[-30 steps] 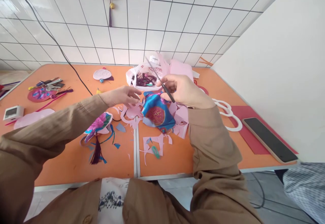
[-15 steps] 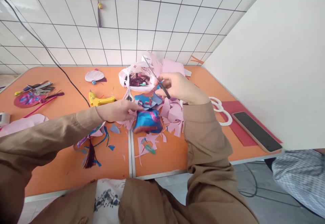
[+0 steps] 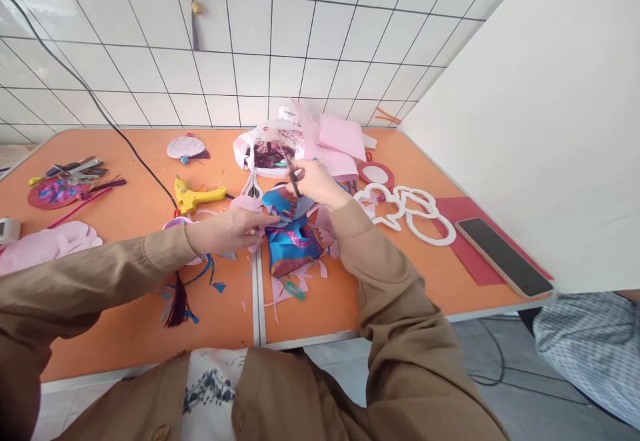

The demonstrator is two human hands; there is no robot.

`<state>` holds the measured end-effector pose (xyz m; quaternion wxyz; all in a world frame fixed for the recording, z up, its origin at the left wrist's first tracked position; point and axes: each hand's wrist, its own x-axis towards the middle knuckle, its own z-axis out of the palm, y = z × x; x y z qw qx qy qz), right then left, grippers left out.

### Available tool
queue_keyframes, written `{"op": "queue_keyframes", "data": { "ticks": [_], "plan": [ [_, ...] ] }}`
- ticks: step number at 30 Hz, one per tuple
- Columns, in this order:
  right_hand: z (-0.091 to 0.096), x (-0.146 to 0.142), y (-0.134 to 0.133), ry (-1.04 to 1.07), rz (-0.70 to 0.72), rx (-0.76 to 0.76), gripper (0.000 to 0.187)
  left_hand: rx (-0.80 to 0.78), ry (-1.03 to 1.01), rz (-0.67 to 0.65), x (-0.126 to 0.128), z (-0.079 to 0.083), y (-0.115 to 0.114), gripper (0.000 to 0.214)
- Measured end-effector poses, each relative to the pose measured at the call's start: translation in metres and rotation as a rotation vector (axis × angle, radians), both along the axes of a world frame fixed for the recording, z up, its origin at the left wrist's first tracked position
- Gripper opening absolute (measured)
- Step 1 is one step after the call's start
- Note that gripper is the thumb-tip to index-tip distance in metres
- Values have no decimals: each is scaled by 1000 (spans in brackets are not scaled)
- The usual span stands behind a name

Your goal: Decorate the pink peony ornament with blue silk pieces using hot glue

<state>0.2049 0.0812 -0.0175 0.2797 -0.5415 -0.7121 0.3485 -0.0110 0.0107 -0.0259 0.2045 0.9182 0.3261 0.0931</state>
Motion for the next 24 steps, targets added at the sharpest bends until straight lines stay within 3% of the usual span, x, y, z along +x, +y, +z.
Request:
{"op": "queue_keyframes", "data": {
  "ticks": [4,6,9,13,17,22,24],
  "plan": [
    [21,3,-10,137,-65,41,29,33,109,81,8,12,-19,58],
    [25,7,-10,56,-86,46,28,29,132,29,14,19,-28,56],
    [13,10,-3,-167,-84,53,25,17,189,-159,25,25,-35,49],
    [-16,4,8,-171,-75,62,26,4,342,-243,37,26,-38,28],
    [-23,-6,8,7,-58,57,22,1,395,-199,41,24,-37,23],
    [2,-9,0,311,-167,131,28,-57,246,-105,43,15,-19,25],
    [14,-7,-2,472,-235,182,29,-101,98,41,44,12,-6,38]
  ]
}}
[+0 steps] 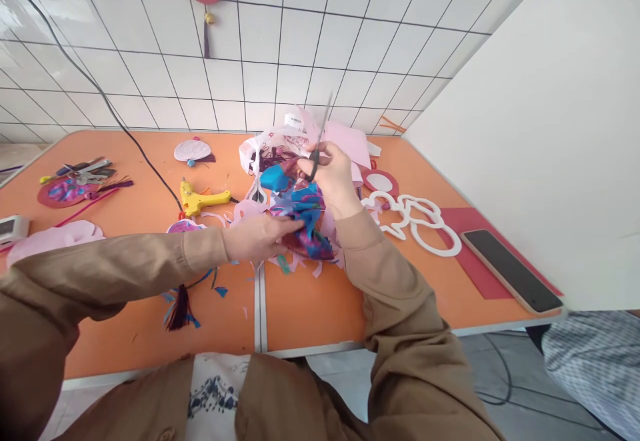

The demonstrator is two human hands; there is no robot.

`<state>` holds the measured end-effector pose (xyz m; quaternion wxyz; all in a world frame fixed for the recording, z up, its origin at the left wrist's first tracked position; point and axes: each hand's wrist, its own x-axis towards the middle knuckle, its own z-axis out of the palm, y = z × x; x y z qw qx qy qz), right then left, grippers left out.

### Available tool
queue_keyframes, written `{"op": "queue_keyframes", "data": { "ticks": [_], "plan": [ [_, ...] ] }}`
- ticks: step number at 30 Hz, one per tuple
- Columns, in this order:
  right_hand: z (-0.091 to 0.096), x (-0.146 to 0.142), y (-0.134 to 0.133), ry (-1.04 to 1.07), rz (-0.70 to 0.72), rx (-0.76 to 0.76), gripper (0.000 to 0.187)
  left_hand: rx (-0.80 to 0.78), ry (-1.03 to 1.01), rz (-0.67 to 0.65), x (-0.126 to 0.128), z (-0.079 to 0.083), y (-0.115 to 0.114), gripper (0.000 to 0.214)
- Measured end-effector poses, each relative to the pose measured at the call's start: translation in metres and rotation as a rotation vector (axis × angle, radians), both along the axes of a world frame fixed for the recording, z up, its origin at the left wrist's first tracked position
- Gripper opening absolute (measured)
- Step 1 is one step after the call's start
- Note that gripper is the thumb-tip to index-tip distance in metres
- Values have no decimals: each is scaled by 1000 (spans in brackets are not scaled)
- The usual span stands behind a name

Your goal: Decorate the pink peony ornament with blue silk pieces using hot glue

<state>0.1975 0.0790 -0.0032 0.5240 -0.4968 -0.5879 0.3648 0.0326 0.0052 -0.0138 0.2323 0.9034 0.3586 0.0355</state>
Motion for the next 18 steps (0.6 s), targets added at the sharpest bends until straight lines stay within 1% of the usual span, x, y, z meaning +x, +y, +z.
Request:
{"op": "queue_keyframes", "data": {
  "ticks": [1,3,5,8,9,11,13,14,16,18],
  "plan": [
    [5,2,-1,95,-32,22,30,-37,-77,106,0,0,6,44],
    [14,5,-4,258,-84,52,32,-38,-125,199,-2,4,15,50],
    [20,7,-6,320,-106,50,32,-132,-203,295,-7,10,18,49],
    [24,5,-12,339,-103,3,35,-513,-534,560,-17,21,14,40],
    [25,2,-15,349,-97,-15,36,-643,-668,609,-20,23,12,39],
    [25,-4,-21,356,-74,-33,37,-862,-907,654,-23,24,11,36],
    [24,-11,-27,357,-34,-30,38,-1008,-1070,676,-24,22,12,34],
    [24,-13,-29,358,-11,-29,39,-1041,-1119,687,-23,20,14,34],
    [23,-15,-33,356,35,-30,41,-1049,-1183,689,-23,15,18,34],
    [21,-15,-33,330,65,-11,40,-1034,-1210,647,-24,10,21,30]
  ]
}}
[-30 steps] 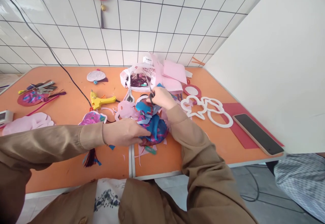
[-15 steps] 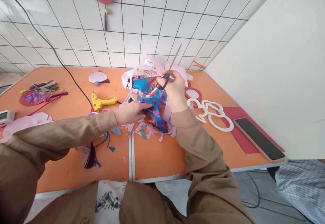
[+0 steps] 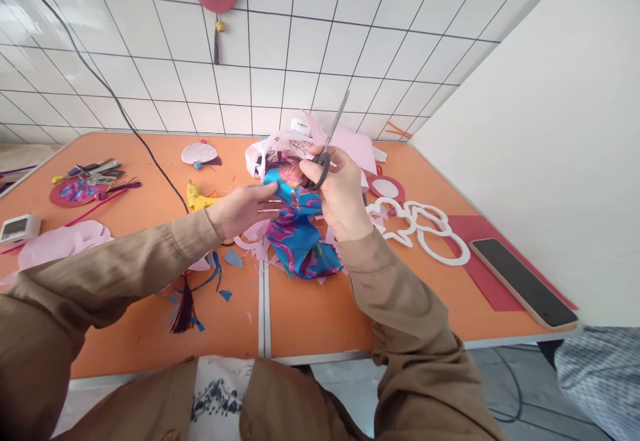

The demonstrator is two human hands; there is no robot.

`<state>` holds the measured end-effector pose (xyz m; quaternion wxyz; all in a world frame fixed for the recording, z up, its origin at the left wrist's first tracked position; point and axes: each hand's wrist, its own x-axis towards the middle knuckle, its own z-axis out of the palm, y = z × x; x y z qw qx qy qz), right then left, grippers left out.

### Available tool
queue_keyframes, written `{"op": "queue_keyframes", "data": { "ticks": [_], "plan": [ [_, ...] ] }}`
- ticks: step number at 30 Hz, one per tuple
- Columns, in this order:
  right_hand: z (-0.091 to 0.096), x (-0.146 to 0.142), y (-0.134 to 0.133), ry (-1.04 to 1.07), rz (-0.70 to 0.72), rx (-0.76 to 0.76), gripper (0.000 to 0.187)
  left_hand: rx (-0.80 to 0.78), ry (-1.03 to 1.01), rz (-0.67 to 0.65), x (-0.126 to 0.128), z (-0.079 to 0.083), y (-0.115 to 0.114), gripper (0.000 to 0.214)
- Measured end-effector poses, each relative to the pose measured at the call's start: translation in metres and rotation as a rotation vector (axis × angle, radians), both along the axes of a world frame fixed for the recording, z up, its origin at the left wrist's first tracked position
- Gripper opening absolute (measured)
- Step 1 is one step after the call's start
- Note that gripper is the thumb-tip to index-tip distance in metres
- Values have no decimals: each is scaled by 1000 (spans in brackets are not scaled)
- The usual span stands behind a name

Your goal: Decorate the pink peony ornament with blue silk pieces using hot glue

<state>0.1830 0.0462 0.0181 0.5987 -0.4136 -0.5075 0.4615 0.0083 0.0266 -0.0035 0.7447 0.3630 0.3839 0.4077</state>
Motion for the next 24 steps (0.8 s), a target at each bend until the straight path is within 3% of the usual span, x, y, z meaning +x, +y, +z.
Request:
{"op": "queue_keyframes", "data": {
  "ticks": [9,14,20,24],
  "plan": [
    [-4,4,2,-158,60,81,34,109,-3,-66,-14,1,0,27],
    [-2,3,-6,-259,136,109,29,161,-23,-54,-16,5,7,14],
    [5,23,-19,-246,516,99,42,192,40,3,-38,9,23,12],
    [-5,39,-27,-281,761,35,52,179,97,3,-50,9,30,8]
  ]
}}
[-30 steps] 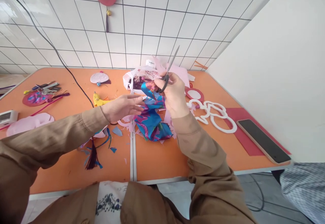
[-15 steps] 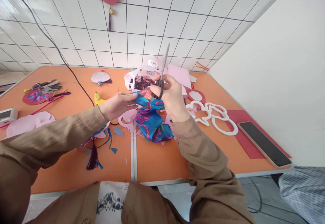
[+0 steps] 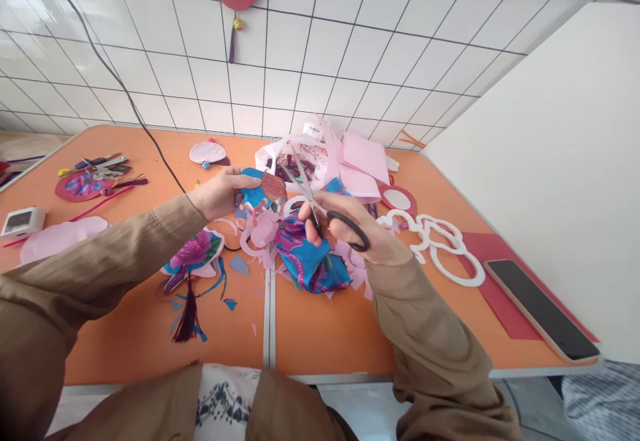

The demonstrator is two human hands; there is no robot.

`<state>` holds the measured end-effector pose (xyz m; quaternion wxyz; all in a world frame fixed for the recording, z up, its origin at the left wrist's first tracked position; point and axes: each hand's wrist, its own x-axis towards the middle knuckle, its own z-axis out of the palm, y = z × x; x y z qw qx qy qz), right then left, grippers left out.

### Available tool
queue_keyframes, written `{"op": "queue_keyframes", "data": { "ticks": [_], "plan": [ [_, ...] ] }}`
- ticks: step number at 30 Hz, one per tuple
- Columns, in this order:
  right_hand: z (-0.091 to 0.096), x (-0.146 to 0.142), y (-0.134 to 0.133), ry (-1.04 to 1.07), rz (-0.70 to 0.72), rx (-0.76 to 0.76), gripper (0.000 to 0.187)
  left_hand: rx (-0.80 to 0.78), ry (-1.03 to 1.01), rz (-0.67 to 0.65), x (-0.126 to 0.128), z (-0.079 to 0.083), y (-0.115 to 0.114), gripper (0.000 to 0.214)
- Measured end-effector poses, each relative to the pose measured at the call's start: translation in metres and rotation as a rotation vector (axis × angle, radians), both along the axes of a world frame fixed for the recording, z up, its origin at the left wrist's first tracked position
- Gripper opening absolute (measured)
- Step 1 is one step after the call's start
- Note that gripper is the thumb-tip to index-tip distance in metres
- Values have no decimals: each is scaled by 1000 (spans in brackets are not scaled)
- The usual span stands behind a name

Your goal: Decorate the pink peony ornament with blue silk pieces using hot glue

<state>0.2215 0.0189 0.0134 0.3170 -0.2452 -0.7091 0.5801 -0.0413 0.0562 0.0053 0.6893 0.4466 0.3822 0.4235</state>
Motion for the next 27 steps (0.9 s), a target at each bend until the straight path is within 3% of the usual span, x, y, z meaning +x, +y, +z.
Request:
{"op": "queue_keyframes", "data": {
  "ticks": [7,13,21,27],
  "plan": [
    [-15,11,-3,-191,141,-198,54,-11,-2,-13,-2,0,0,9],
    [-21,4,-2,-177,109,-209,55,31,32,-61,-1,3,-5,14],
    [-24,0,-1,-183,181,-228,60,113,144,-89,2,-1,-10,28],
    [-26,-2,-1,-228,170,-196,61,99,206,-62,4,4,-13,38]
  ]
}}
